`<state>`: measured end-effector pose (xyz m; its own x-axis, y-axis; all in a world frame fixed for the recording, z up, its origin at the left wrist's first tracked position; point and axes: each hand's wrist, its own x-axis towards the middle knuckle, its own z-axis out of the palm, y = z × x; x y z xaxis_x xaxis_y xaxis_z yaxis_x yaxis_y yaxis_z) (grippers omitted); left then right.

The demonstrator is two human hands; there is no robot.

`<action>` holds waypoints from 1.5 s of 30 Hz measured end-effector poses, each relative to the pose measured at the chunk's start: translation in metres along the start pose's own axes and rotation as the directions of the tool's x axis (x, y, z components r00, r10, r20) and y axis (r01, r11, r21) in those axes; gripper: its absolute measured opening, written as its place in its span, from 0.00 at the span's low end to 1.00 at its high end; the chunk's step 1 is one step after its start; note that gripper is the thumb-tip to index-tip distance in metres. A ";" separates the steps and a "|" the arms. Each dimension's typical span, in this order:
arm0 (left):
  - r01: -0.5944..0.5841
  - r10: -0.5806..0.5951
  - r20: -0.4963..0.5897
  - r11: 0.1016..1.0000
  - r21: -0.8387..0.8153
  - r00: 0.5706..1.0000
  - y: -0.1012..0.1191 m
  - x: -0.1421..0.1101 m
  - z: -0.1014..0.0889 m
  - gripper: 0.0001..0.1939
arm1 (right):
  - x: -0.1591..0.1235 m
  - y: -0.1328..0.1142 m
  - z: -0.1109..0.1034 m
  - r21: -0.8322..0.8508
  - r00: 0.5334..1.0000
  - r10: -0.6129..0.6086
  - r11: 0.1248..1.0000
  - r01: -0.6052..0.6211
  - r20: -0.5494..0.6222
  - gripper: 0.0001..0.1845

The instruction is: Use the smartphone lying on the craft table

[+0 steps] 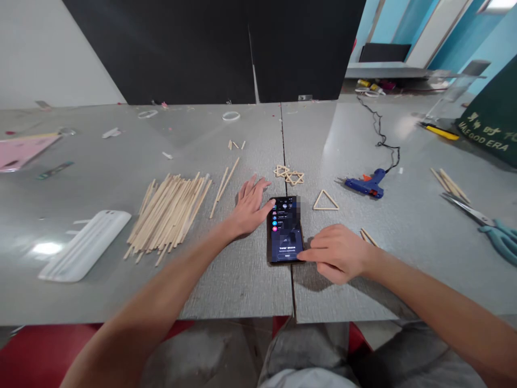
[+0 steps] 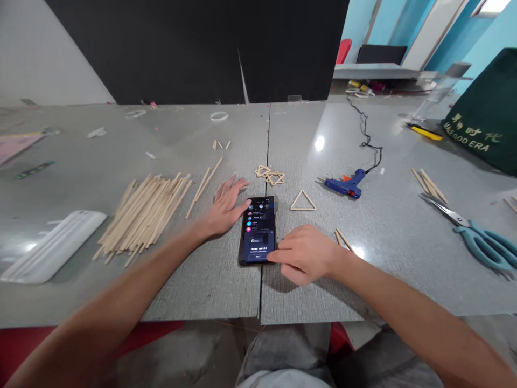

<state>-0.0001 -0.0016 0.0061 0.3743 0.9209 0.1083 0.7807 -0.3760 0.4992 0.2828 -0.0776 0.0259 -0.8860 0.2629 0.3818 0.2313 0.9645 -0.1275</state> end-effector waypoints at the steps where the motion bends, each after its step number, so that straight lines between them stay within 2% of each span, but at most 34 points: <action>1: 0.001 -0.001 -0.001 1.000 0.000 1.000 0.000 0.000 0.000 0.28 | 0.000 0.000 0.000 -0.001 1.000 0.000 1.000 0.000 -0.002 0.19; 14: 0.012 -0.012 0.018 1.000 0.017 1.000 0.002 0.000 -0.002 0.28 | 0.003 -0.001 -0.002 0.013 0.999 0.018 1.000 -0.018 0.031 0.21; 22: 0.002 -0.003 0.010 1.000 0.016 1.000 0.002 0.000 -0.001 0.28 | 0.003 -0.001 -0.003 0.065 0.999 -0.007 0.998 0.009 -0.033 0.21; 30: 0.000 -0.001 0.009 1.000 0.006 1.000 0.000 0.000 0.000 0.28 | 0.005 -0.003 -0.002 0.094 1.000 -0.003 0.996 0.003 -0.006 0.21; 39: -0.002 0.002 0.016 1.000 0.017 1.000 0.000 0.000 -0.001 0.31 | 0.002 -0.001 0.000 0.053 0.997 0.063 0.996 -0.066 0.050 0.21; 45: -0.010 0.009 0.023 1.000 0.013 1.000 0.001 -0.001 -0.002 0.32 | 0.002 -0.002 0.001 0.042 0.998 0.055 0.998 -0.056 0.010 0.24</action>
<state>-0.0004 -0.0024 0.0081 0.3933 0.9147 0.0930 0.7835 -0.3863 0.4867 0.2807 -0.0788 0.0263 -0.8757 0.3158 0.3653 0.2634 0.9464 -0.1868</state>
